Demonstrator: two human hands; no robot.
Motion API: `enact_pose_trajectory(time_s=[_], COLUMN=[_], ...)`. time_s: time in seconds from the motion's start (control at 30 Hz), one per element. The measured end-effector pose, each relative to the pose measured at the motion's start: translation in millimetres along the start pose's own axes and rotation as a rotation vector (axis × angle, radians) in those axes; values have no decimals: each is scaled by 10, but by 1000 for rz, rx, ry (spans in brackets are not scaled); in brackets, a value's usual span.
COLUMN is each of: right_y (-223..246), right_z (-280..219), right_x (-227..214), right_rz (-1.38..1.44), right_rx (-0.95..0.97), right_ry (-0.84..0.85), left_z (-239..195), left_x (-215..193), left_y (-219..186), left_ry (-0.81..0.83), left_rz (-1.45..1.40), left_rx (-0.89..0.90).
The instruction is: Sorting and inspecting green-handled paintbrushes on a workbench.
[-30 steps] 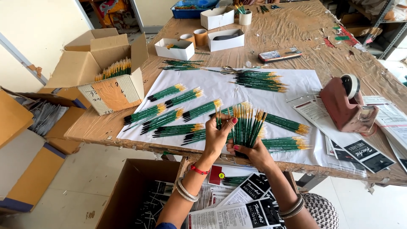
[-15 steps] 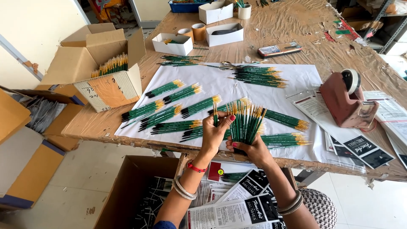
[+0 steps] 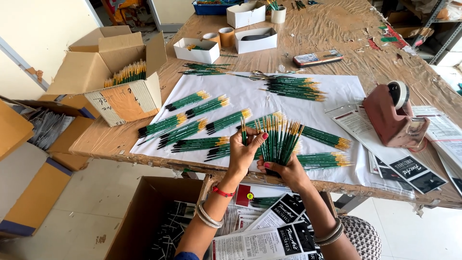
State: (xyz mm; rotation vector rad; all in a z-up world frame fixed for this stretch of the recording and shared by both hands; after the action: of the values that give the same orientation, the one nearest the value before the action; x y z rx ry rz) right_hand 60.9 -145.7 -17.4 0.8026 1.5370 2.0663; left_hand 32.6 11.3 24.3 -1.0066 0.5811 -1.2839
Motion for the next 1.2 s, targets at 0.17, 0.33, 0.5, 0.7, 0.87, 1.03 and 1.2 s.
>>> enact_pose_trajectory(time_s=[0.17,0.33,0.5,0.7,0.87,1.03,1.2], right_y=[2,-13,16,2,-99,-63,-117], right_z=[-13,-20,-20,-15,-30,-5,0], right_x=[-4,-24,-18,-22,-66,-43,-79], right_rz=[-30,-34,-53,19,-15,33,-22], right_rx=[8,21,-37,74,-25,23,58], right_ry=[-10,-28,-17,-94,-25,-4,-34], left_z=[-14,-33,-53,-42,4,8,94], left_x=[-10,-22,-38,-146,-212,-187,-174], left_y=[13,33,77,-106,-117,-101,-319], left_ry=[5,3,8,-90,-57,39,61], left_rz=[1,-30,-55,-64,46,135,159], left_rx=[6,5,-31,-9,-8,86,304])
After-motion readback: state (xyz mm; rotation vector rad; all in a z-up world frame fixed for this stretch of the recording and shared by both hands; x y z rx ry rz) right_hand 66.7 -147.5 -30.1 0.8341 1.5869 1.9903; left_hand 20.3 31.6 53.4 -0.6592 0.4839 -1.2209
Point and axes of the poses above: each hand's wrist, its own z-axis towards the middle knuckle, its own x-axis out of the palm, y = z × x, the point moved 3 cm from there along z, towards the middle knuckle, and after that the axes turned 6 degrees about y, right-handed, at the moved point
